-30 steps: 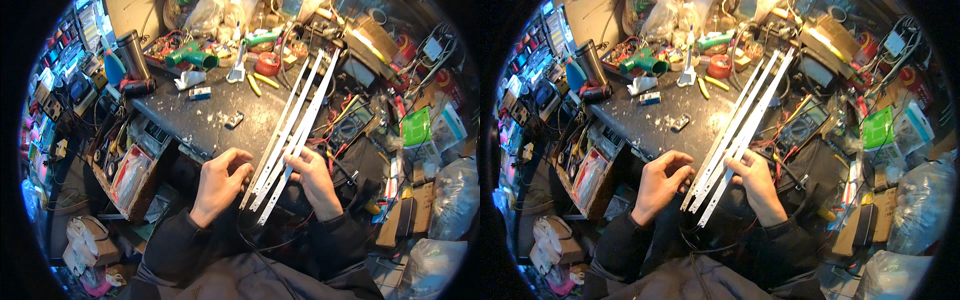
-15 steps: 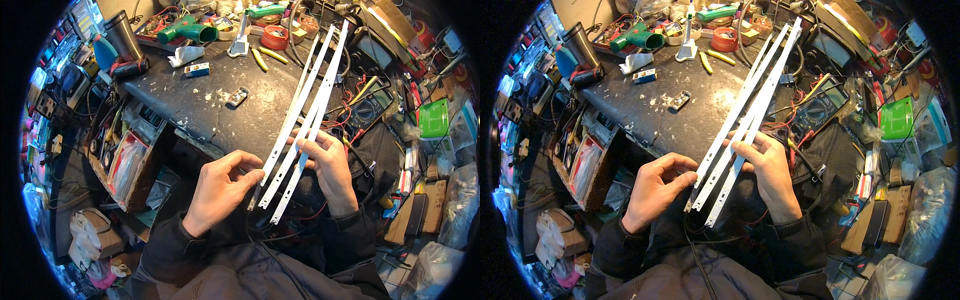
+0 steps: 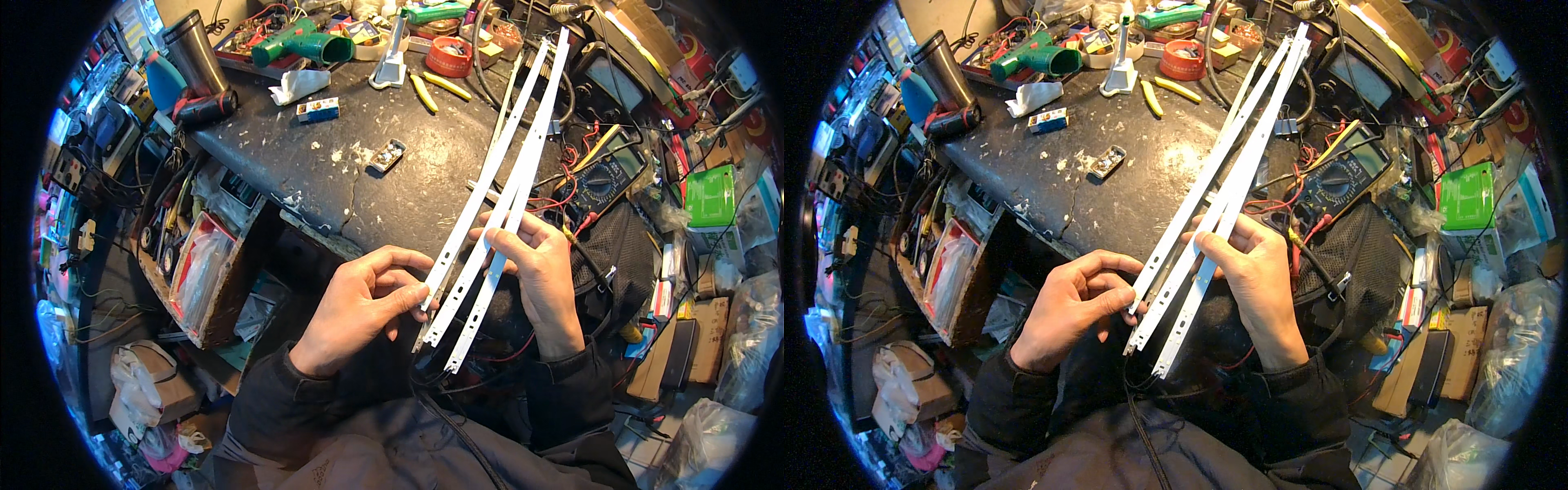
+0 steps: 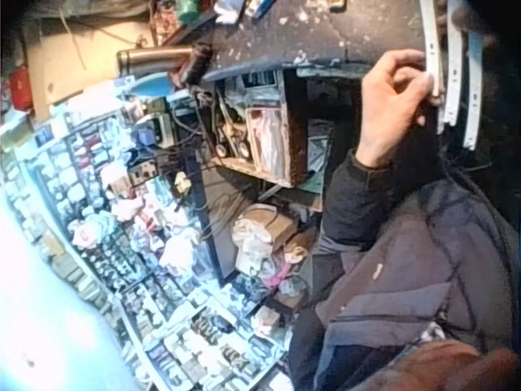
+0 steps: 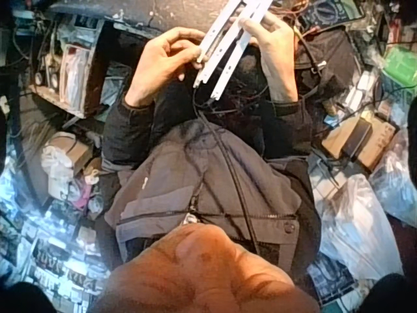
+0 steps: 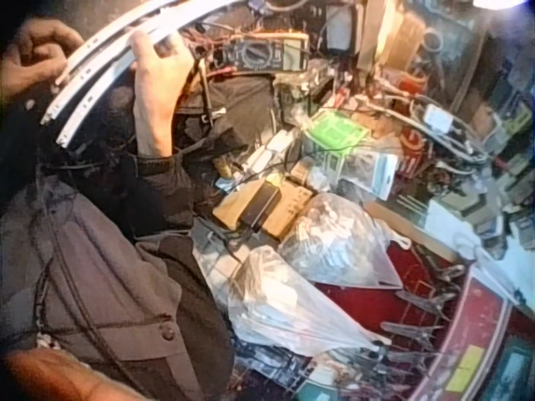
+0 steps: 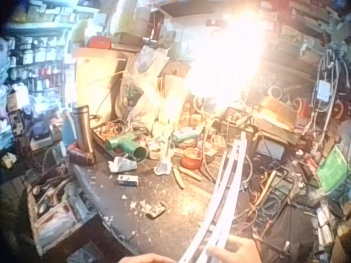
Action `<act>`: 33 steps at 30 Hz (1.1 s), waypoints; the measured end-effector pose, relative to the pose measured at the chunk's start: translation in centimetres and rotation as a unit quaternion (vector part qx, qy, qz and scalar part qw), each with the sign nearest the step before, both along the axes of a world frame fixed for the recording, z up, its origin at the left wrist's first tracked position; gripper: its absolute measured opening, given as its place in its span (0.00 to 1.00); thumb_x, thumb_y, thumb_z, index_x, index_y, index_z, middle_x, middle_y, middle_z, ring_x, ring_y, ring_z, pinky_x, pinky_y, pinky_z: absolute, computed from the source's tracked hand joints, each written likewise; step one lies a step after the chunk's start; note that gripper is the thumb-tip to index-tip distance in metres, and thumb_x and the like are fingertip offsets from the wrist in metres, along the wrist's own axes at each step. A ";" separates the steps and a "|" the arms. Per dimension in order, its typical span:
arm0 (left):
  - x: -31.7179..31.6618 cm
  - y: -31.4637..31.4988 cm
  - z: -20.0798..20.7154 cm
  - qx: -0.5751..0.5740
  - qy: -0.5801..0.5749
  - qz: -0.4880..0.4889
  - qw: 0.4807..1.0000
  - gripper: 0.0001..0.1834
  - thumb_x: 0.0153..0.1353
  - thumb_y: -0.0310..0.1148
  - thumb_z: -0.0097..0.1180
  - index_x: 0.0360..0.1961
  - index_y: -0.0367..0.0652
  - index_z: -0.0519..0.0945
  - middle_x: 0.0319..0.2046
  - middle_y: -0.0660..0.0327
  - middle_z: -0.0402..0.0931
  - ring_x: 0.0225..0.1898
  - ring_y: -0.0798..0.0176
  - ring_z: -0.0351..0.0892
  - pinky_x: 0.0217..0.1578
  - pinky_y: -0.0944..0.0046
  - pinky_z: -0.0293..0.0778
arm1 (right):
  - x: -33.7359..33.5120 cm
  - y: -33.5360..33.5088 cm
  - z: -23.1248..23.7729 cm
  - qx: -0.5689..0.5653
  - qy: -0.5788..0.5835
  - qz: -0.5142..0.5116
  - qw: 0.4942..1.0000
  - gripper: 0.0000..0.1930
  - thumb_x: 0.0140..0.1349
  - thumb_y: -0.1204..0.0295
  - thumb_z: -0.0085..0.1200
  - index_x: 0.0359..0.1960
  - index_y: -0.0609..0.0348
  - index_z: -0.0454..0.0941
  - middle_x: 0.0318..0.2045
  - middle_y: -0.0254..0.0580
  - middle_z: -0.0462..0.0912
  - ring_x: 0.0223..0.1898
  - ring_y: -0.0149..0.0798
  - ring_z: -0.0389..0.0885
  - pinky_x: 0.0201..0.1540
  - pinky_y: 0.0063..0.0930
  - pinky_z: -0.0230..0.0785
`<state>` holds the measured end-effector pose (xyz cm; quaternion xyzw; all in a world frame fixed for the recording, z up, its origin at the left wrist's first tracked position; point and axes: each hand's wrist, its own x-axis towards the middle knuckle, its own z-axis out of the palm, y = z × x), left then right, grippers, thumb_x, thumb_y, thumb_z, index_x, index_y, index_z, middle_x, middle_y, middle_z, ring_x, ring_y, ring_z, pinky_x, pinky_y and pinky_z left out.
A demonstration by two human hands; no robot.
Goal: The person uses a soldering iron to attach wires to several white LED light strips laid on a cluttered workbench. They repeatedly heat connection points, apply solder, and test the strips by connecting them to a power source, causing the LEDs to light up.
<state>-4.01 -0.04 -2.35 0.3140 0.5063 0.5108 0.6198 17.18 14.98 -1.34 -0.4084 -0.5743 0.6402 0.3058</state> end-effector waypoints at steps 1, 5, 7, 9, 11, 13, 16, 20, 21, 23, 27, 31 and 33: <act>-0.1 0.0 -0.1 0.001 0.000 -0.004 1.000 0.20 0.78 0.30 0.65 0.67 0.36 0.80 0.43 0.61 0.92 0.39 0.73 0.89 0.29 0.75 0.78 | 0.0 0.0 -0.1 0.000 0.002 -0.002 1.000 0.19 0.72 0.72 0.67 0.60 0.71 0.84 0.46 0.52 0.94 0.40 0.31 0.91 0.41 0.24 0.85; -0.4 0.0 -0.2 -0.006 0.004 -0.022 1.000 0.19 0.78 0.30 0.64 0.66 0.35 0.81 0.43 0.61 0.92 0.39 0.72 0.89 0.29 0.75 0.79 | -0.1 0.0 -0.2 0.001 0.010 -0.007 1.000 0.18 0.72 0.72 0.67 0.59 0.71 0.84 0.46 0.52 0.94 0.39 0.32 0.91 0.41 0.24 0.84; -0.5 0.0 -0.3 -0.010 -0.003 -0.026 1.000 0.18 0.79 0.30 0.64 0.65 0.34 0.82 0.43 0.61 0.92 0.39 0.73 0.89 0.29 0.75 0.79 | -0.2 0.0 -0.3 0.002 0.008 -0.009 1.000 0.18 0.72 0.72 0.67 0.59 0.71 0.84 0.46 0.52 0.94 0.39 0.32 0.91 0.41 0.24 0.84; -0.6 0.0 -0.5 -0.015 -0.013 -0.022 1.000 0.17 0.80 0.31 0.64 0.63 0.34 0.84 0.43 0.61 0.92 0.39 0.74 0.88 0.30 0.75 0.78 | -0.2 0.0 -0.3 0.004 0.002 -0.012 1.000 0.18 0.72 0.73 0.67 0.59 0.72 0.84 0.45 0.52 0.93 0.39 0.32 0.91 0.41 0.24 0.84; -0.6 0.0 -0.7 -0.005 -0.016 -0.022 1.000 0.17 0.80 0.31 0.62 0.63 0.33 0.84 0.44 0.61 0.91 0.38 0.73 0.88 0.29 0.74 0.79 | -0.2 0.1 -0.3 0.004 -0.004 -0.012 1.000 0.19 0.72 0.73 0.67 0.59 0.72 0.84 0.46 0.53 0.93 0.39 0.32 0.91 0.42 0.24 0.85; -0.6 0.0 -0.9 0.001 -0.017 -0.020 1.000 0.16 0.81 0.31 0.61 0.63 0.32 0.84 0.44 0.60 0.91 0.38 0.72 0.88 0.29 0.74 0.79 | -0.2 0.1 -0.3 0.005 -0.009 -0.012 1.000 0.19 0.72 0.73 0.67 0.60 0.73 0.84 0.46 0.53 0.93 0.40 0.32 0.92 0.42 0.24 0.85; -0.6 0.0 -1.1 0.008 -0.022 -0.018 1.000 0.16 0.81 0.31 0.60 0.62 0.32 0.84 0.43 0.60 0.91 0.38 0.72 0.88 0.29 0.74 0.78 | -0.1 0.1 -0.3 0.005 -0.012 -0.012 1.000 0.20 0.72 0.73 0.67 0.60 0.73 0.84 0.46 0.54 0.93 0.40 0.33 0.92 0.44 0.25 0.86; -0.8 0.1 -1.2 0.006 -0.022 -0.023 0.999 0.16 0.82 0.31 0.59 0.62 0.32 0.84 0.44 0.59 0.91 0.38 0.72 0.87 0.29 0.74 0.78 | -0.1 0.0 -0.2 0.003 -0.016 -0.012 1.000 0.20 0.72 0.72 0.67 0.60 0.74 0.83 0.47 0.54 0.93 0.42 0.34 0.92 0.45 0.25 0.87; -0.8 0.1 -1.2 0.006 -0.021 -0.025 0.999 0.16 0.82 0.30 0.58 0.62 0.32 0.84 0.44 0.59 0.91 0.38 0.72 0.87 0.29 0.74 0.78 | -0.1 0.0 -0.2 0.003 -0.018 -0.012 1.000 0.20 0.72 0.72 0.67 0.60 0.74 0.83 0.47 0.54 0.93 0.42 0.34 0.93 0.45 0.26 0.87; -0.8 0.1 -1.2 0.006 -0.023 -0.025 0.999 0.15 0.82 0.30 0.58 0.62 0.32 0.84 0.44 0.58 0.91 0.38 0.71 0.87 0.29 0.74 0.78 | -0.1 0.0 -0.1 0.004 -0.016 -0.013 1.000 0.20 0.72 0.72 0.67 0.60 0.74 0.84 0.47 0.54 0.93 0.42 0.34 0.93 0.45 0.26 0.87; -0.9 0.0 -1.3 0.008 -0.021 -0.023 0.999 0.15 0.81 0.30 0.58 0.61 0.32 0.84 0.44 0.58 0.92 0.38 0.71 0.87 0.29 0.74 0.78 | -0.2 -0.1 0.0 0.007 -0.017 -0.010 1.000 0.20 0.72 0.72 0.67 0.60 0.73 0.84 0.47 0.54 0.93 0.42 0.33 0.93 0.45 0.26 0.87; -0.9 0.0 -1.4 0.007 -0.020 -0.022 1.000 0.15 0.81 0.30 0.58 0.61 0.31 0.84 0.44 0.58 0.91 0.38 0.71 0.87 0.29 0.74 0.78 | -0.3 -0.2 0.0 -0.002 -0.003 -0.016 1.000 0.17 0.74 0.75 0.65 0.59 0.74 0.84 0.46 0.53 0.94 0.40 0.32 0.90 0.44 0.24 0.81; -0.9 0.0 -1.4 0.007 -0.023 -0.022 0.999 0.15 0.81 0.30 0.58 0.61 0.31 0.84 0.43 0.58 0.91 0.38 0.71 0.87 0.29 0.74 0.79 | -0.3 -0.2 0.1 -0.005 -0.006 -0.017 1.000 0.17 0.74 0.76 0.65 0.59 0.74 0.84 0.46 0.53 0.94 0.40 0.33 0.90 0.44 0.25 0.82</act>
